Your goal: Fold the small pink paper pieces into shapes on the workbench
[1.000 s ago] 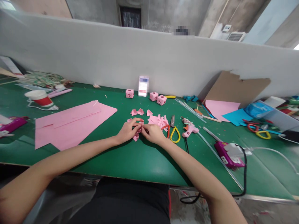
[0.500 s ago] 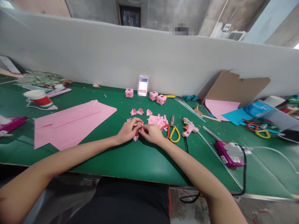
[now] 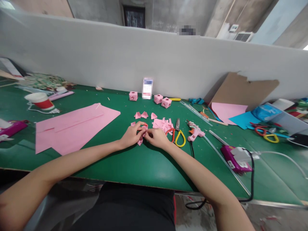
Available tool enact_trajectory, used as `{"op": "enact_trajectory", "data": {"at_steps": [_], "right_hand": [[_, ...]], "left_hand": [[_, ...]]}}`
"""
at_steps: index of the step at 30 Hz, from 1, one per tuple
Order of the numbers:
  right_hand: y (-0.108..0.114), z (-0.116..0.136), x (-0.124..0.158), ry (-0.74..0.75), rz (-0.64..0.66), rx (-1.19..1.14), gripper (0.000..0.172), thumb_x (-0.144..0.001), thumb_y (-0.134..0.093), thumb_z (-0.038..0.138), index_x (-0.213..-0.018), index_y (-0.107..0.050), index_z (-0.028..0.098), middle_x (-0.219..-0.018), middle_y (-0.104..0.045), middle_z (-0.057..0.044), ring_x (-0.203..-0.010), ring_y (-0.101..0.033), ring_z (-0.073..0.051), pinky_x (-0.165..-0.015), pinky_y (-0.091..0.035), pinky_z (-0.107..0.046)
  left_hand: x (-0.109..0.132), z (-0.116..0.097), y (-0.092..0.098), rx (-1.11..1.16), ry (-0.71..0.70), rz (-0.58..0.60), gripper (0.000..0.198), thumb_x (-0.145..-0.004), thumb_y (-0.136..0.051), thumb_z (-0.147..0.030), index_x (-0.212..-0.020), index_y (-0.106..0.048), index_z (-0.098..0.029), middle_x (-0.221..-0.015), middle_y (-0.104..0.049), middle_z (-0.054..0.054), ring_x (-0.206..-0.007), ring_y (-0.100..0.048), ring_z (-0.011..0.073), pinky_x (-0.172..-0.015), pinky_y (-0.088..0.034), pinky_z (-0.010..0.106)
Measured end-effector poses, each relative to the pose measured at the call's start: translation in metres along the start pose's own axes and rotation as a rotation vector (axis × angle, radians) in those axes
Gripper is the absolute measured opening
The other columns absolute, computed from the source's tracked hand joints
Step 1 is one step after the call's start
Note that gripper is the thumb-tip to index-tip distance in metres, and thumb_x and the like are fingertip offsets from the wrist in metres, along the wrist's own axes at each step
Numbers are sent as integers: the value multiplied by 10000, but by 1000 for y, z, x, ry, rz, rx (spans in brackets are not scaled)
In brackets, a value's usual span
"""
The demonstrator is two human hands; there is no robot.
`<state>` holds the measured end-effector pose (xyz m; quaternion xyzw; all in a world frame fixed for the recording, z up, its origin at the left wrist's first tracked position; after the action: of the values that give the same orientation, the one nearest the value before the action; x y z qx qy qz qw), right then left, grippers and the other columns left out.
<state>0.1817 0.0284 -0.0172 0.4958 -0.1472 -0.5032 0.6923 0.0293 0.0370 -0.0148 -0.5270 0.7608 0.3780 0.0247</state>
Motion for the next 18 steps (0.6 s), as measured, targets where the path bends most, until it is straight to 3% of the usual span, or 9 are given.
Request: {"op": "enact_trajectory", "data": {"at_steps": [18], "right_hand": [[0,-1,1,45,6,29,298,-947,-454,292,-736,-622,164,-585,-575,4,-499,-440,-94,-526,-250,-229]], "left_hand": [[1,5,-1,-44,0,-44,197,-949,-481,-211,-1143,-518,-213,-923,-759,8,-838,-730,173,-758,-521,273]]}}
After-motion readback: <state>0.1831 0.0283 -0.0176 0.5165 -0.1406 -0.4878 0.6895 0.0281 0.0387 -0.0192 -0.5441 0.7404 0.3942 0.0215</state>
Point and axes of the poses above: each hand's wrist, its own x-axis away from the middle knuckle, its own y-axis out of the back of the hand, z = x × y, the point moved 3 cm from there along -x, towards the middle knuckle
